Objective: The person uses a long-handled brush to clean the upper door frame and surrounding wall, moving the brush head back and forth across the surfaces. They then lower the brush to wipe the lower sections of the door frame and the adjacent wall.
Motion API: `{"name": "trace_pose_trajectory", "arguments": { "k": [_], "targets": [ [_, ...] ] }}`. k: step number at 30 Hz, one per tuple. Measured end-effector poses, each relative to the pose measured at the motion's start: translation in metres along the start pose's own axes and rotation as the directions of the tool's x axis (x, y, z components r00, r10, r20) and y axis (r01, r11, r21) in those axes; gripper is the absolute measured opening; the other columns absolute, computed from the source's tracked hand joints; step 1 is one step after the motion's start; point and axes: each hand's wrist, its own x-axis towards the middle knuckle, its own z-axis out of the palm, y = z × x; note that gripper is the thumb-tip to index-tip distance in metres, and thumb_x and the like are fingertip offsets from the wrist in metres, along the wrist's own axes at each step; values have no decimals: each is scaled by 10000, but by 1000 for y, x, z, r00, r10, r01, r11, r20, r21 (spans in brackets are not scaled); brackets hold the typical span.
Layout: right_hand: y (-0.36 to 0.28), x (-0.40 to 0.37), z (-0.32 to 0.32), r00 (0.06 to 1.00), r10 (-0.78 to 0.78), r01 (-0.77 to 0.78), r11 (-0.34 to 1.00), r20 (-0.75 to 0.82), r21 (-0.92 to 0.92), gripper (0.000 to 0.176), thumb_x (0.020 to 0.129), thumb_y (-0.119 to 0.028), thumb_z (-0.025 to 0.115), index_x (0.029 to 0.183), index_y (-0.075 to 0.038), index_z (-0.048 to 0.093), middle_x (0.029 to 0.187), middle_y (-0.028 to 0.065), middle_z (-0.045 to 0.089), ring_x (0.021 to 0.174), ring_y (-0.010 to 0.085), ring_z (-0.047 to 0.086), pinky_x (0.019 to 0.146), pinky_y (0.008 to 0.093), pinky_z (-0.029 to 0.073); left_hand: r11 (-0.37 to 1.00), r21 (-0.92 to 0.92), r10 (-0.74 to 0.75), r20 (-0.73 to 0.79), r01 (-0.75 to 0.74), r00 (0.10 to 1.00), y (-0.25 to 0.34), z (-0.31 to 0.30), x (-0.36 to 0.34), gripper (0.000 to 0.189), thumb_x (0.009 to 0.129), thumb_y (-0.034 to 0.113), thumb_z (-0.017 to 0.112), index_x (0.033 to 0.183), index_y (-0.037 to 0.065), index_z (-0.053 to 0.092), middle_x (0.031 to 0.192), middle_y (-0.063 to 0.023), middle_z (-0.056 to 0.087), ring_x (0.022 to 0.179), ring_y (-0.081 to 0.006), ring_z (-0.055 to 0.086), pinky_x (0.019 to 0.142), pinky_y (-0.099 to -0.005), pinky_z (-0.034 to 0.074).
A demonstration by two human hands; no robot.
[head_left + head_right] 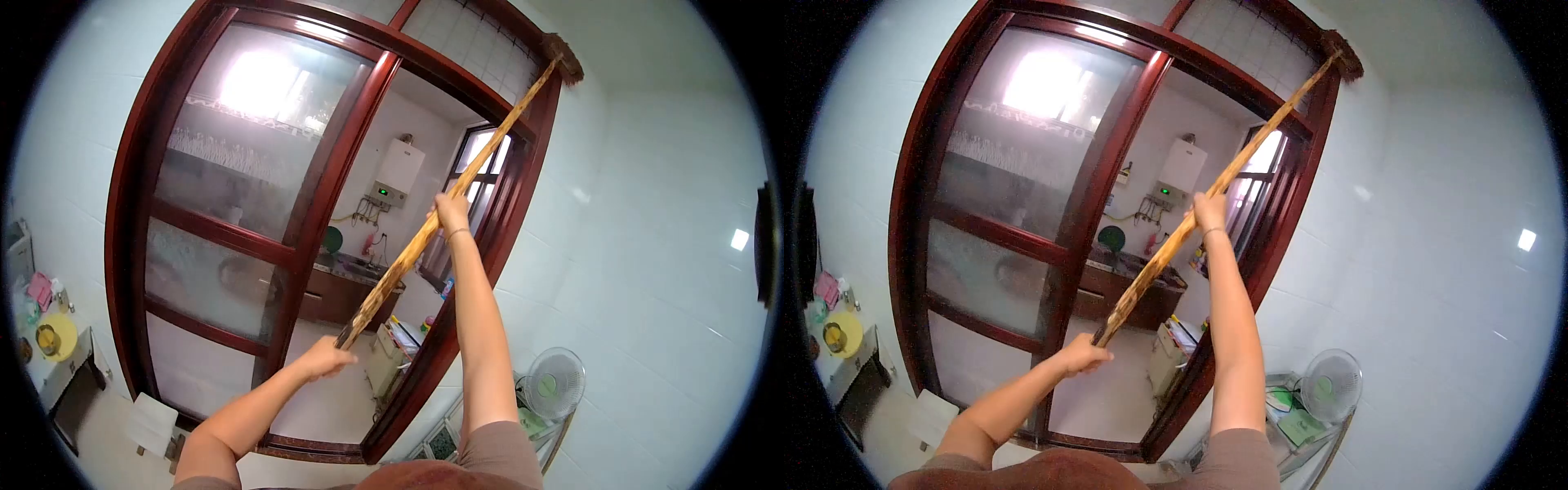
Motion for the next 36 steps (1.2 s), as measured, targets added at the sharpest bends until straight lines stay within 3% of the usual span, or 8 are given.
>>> {"name": "trace_pose_trajectory", "arguments": {
  "k": [5, 8, 16, 20, 22, 26, 31, 36],
  "targets": [
    [56, -80, -10, 982, -190, 176, 941, -21, -289, 218, 746, -114, 559, 776, 98, 519, 666, 169, 585, 598, 250, 624, 551, 349, 496, 911, -280, -181, 388, 303, 904, -73, 3, -60, 274, 794, 122, 635, 686, 131, 383, 485, 70, 304, 372, -52, 279, 347, -239, 203],
    [70, -146, -9, 992, -126, 129, 973, 31, -193, 299, 753, -172, 620, 883, 66, 494, 746, 152, 583, 677, 222, 602, 614, 332, 483, 797, -376, -185, 593, 473, 783, -125, -8, -102, 216, 820, 138, 624, 760, 116, 417, 477, 69, 285, 385, -48, 253, 374, -219, 171],
    [82, -307, 42, 996, -20, 30, 993, 85, -111, 450, 739, -194, 694, 1002, 32, 408, 838, 112, 514, 742, 207, 540, 661, 330, 469, 559, -445, -288, 688, 700, 667, -199, -82, -225, 175, 808, 155, 614, 812, 97, 449, 509, 45, 351, 380, -56, 293, 414, -203, 232],
    [74, -359, 55, 996, -36, 55, 974, 86, -220, 505, 732, -211, 711, 1033, 40, 393, 864, 130, 503, 786, 225, 526, 705, 352, 460, 596, -449, -418, 534, 665, 735, -219, -94, -281, 195, 805, 147, 614, 862, 77, 442, 547, 28, 378, 396, -58, 314, 407, -198, 243],
    [69, -365, 57, 995, -39, 59, 972, 87, -229, 501, 735, -210, 711, 1034, 38, 394, 866, 130, 505, 783, 223, 528, 701, 352, 461, 467, -460, -230, 761, 755, 606, -292, -109, -281, 216, 794, 130, 622, 879, 64, 434, 568, 16, 386, 411, -60, 327, 399, -197, 251],
    [70, -341, 56, 998, 39, -35, 994, 44, -99, 464, 748, -184, 696, 1032, 29, 398, 850, 122, 509, 760, 208, 533, 680, 340, 465, 363, -526, -239, 745, 769, 622, -250, -96, -257, 218, 777, 109, 634, 866, 68, 440, 563, 21, 381, 418, -60, 333, 395, -199, 257],
    [65, -239, 59, 994, -101, 97, 992, 39, 83, 398, 763, -144, 644, 1027, 26, 399, 821, 94, 506, 691, 187, 539, 602, 314, 470, 663, -526, -242, 523, 533, 817, -156, -87, -186, 236, 695, 107, 707, 737, 77, 476, 472, 31, 375, 365, -80, 319, 374, -248, 218],
    [27, -109, 51, 976, -218, 214, 973, 32, 90, 206, 747, -138, 586, 758, 57, 522, 641, 98, 567, 555, 188, 558, 509, 326, 457, 827, -481, -113, 361, 289, 925, -55, -74, -116, 228, 734, 133, 692, 684, 106, 471, 464, 63, 338, 350, -53, 299, 340, -223, 208]
  ]
}}
